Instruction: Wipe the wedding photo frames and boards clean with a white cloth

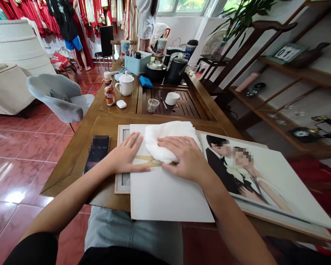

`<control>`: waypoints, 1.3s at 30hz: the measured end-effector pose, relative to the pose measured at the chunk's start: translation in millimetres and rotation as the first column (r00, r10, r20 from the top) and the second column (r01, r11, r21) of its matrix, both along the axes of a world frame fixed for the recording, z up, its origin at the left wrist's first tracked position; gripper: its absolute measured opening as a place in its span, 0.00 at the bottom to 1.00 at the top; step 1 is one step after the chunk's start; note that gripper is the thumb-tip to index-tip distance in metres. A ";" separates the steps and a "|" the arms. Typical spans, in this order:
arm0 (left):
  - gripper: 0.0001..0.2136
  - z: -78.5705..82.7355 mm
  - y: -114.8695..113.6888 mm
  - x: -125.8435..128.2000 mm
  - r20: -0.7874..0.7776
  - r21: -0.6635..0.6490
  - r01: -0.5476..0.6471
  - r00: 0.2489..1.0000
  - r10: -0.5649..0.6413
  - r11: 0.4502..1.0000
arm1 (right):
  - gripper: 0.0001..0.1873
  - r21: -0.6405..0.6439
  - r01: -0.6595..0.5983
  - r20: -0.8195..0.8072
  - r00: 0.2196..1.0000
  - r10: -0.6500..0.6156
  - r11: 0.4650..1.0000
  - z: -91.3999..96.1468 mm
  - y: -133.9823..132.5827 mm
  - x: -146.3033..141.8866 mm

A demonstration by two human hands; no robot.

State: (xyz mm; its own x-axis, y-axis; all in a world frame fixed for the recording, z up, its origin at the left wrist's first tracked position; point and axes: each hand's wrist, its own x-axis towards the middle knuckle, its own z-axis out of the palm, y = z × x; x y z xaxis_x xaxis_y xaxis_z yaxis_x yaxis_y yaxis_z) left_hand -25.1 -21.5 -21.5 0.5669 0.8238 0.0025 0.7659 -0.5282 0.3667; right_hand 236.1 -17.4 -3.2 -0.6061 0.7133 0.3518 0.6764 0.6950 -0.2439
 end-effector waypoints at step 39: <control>0.56 -1.4 1.4 -2.2 -0.005 0.027 0.007 1.000 -0.007 1.000 | 0.23 0.037 0.017 0.028 0.999 -0.018 0.999 -3.1 0.6 -0.2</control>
